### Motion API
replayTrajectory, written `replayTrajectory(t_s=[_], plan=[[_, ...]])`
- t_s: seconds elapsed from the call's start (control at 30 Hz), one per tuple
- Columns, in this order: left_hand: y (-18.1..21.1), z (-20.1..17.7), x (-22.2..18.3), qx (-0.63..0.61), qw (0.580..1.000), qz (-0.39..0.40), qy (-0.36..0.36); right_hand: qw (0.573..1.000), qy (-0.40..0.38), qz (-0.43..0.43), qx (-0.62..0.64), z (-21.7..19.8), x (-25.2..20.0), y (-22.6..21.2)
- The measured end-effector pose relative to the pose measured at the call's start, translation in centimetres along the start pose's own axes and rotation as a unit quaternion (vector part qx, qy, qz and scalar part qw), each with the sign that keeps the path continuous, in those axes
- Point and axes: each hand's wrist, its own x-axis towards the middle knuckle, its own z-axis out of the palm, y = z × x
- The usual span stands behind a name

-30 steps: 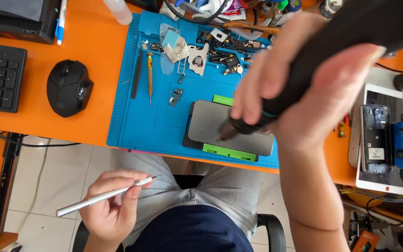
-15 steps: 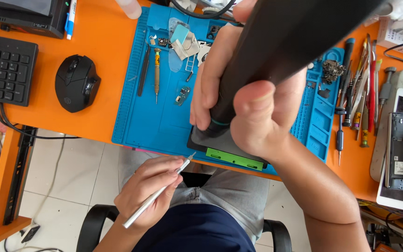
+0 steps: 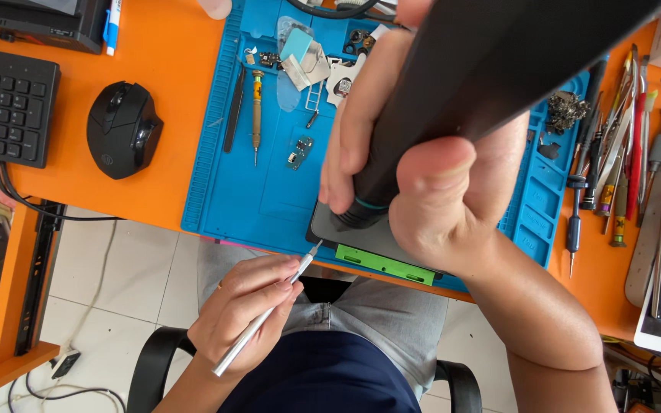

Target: The person uses a hot air gun to heat the back of a smartphone, then removes the back cover to reveal the internal components. They apply a liquid from a bottle to the battery area and use a blue plastic card to pry and lift the battery out of the device.

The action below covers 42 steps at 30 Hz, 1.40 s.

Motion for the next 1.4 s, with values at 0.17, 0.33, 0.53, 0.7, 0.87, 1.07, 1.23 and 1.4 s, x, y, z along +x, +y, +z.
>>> replayTrajectory(t_s=[0.17,0.33,0.53,0.7,0.87,1.07,1.23,1.4], plan=[[-0.1,0.2,-0.1,0.008,1.000,0.002,-0.002,0.996,-0.041,-0.016,-0.082,-0.3,1.3,-1.1],[0.0,0.1,0.2,0.012,1.000,0.000,-0.007,0.996,-0.051,0.001,-0.070,-0.4,1.5,-0.9],[0.4,0.0,0.9,0.015,1.000,-0.005,-0.016,0.998,-0.048,0.002,-0.050,-0.3,1.5,-0.8],[0.7,0.0,1.5,0.024,0.999,-0.002,-0.031,0.998,-0.043,-0.003,-0.049,-0.1,1.3,-0.6],[1.2,-0.2,2.4,0.030,0.998,-0.024,-0.044,0.996,-0.046,-0.021,-0.071,-0.5,0.9,0.1],[2.5,-0.3,4.6,0.062,0.994,-0.046,-0.076,0.998,-0.038,-0.037,-0.021,-0.5,0.2,1.2],[3.2,-0.3,5.5,0.085,0.988,-0.038,-0.123,0.999,-0.036,-0.029,-0.005,-0.5,-0.2,1.4],[2.9,0.1,4.6,0.126,0.986,0.042,-0.101,0.999,-0.035,-0.021,0.017,-0.7,-0.4,1.4]])
